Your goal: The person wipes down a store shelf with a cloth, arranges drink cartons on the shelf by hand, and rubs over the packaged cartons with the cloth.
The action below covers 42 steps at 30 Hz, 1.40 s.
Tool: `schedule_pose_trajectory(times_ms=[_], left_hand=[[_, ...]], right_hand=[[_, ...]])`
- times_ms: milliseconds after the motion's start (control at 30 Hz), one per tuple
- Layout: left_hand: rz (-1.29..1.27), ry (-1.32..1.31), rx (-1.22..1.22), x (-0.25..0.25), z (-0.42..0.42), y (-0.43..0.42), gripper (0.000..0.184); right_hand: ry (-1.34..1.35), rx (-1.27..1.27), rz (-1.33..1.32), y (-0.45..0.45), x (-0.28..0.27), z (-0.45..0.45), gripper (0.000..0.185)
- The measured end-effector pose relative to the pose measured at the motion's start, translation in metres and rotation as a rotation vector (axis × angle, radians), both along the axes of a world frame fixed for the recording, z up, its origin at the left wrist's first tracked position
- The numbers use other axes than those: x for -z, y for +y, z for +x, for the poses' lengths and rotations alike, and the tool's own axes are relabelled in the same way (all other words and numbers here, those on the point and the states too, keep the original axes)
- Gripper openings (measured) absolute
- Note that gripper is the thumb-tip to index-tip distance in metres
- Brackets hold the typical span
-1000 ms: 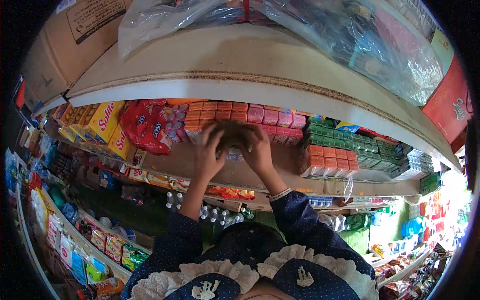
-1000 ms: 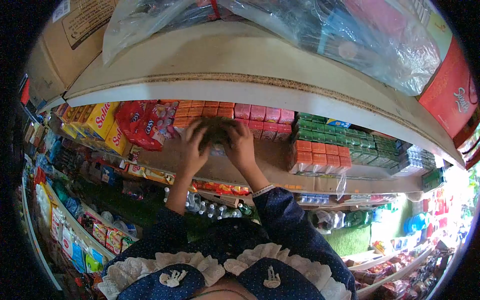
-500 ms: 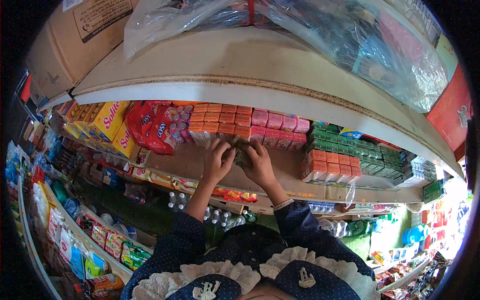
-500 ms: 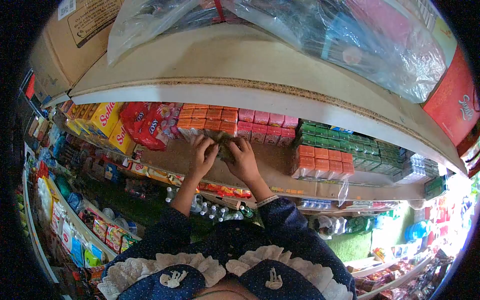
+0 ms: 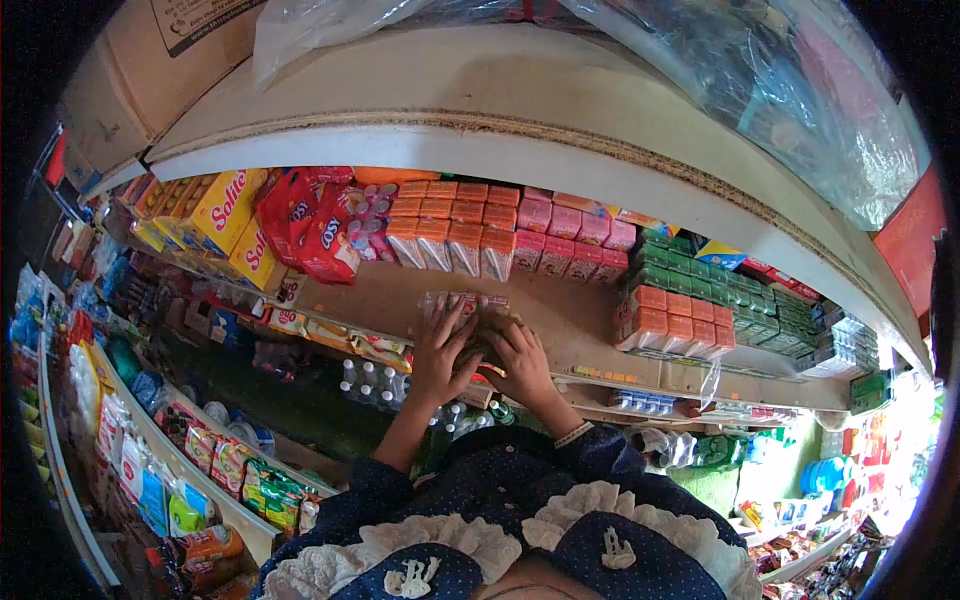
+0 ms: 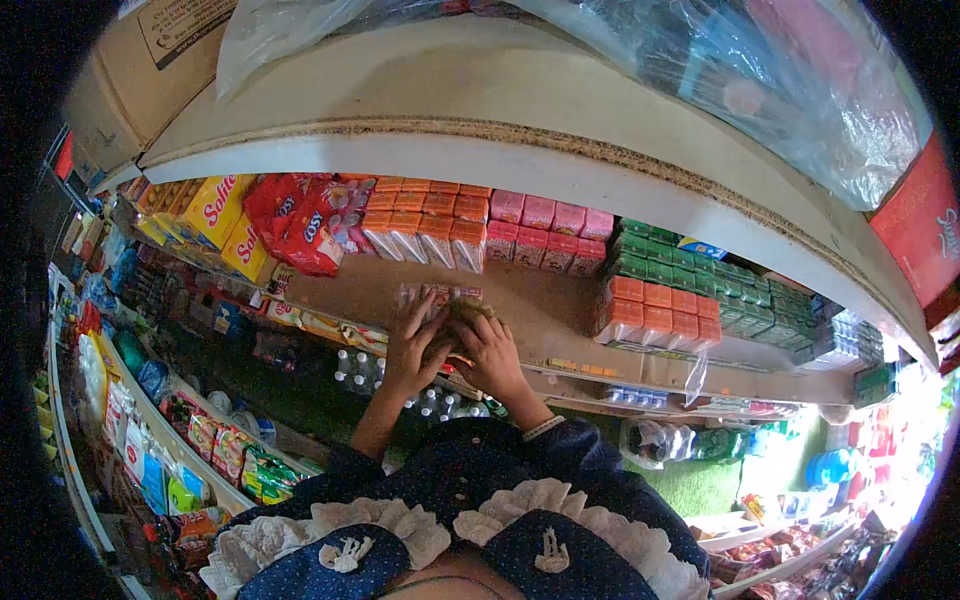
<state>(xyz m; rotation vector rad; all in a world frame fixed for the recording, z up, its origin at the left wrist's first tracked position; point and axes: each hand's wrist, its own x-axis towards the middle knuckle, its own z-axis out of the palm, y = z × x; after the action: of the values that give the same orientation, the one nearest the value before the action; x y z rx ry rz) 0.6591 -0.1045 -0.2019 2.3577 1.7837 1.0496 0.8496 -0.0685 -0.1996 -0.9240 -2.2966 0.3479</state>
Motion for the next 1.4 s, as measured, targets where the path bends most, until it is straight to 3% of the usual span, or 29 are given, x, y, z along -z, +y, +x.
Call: schedule_pose_trajectory(times_ms=[67,167,233,400,567,667,733,767,867,933,1067,1333,1400], left_hand=[[-0.024,-0.107,0.105,-0.006,-0.005,0.009,0.050],[-0.039,-0.032,0.112,-0.001,-0.020,0.024,0.050],[-0.069,-0.042,0.130,0.008,-0.022,0.039,0.049],[-0.135,-0.152,0.179,0.009,-0.027,0.073,0.041],[-0.001,-0.200,0.154,0.015,-0.020,0.103,0.027],[0.022,-0.109,0.098,0.011,-0.020,0.103,0.025],[0.009,-0.087,0.076,-0.001,-0.014,0.088,0.024],[0.005,-0.064,0.055,-0.009,-0.011,0.081,0.023],[0.142,-0.098,0.098,-0.018,-0.005,0.054,0.023],[0.093,-0.100,0.129,-0.012,-0.004,0.028,0.023],[0.046,0.013,0.158,0.001,-0.001,-0.005,0.032],[-0.062,0.134,-0.059,-0.002,0.001,0.054,0.042],[-0.062,-0.001,0.009,0.001,-0.001,0.061,0.042]], right_hand=[[0.035,-0.021,0.029,0.011,-0.008,-0.001,0.061],[-0.037,-0.056,0.021,0.032,-0.006,-0.005,0.070],[0.136,-0.133,0.020,0.046,0.004,-0.014,0.067],[0.085,-0.062,-0.035,0.068,0.009,-0.021,0.062],[0.094,0.041,-0.163,0.084,0.005,-0.033,0.054],[0.170,0.099,-0.148,0.079,0.007,-0.034,0.048],[0.029,0.252,0.098,0.065,-0.009,-0.033,0.043],[0.030,0.251,0.098,0.061,-0.011,-0.032,0.043],[0.147,0.124,0.110,0.037,-0.009,-0.021,0.040],[0.207,-0.013,0.037,0.012,-0.009,-0.012,0.048],[0.123,-0.018,0.030,-0.009,0.000,-0.001,0.055],[0.079,0.043,0.043,0.060,0.008,-0.025,0.054],[0.073,0.049,-0.024,0.065,0.008,-0.028,0.053]])
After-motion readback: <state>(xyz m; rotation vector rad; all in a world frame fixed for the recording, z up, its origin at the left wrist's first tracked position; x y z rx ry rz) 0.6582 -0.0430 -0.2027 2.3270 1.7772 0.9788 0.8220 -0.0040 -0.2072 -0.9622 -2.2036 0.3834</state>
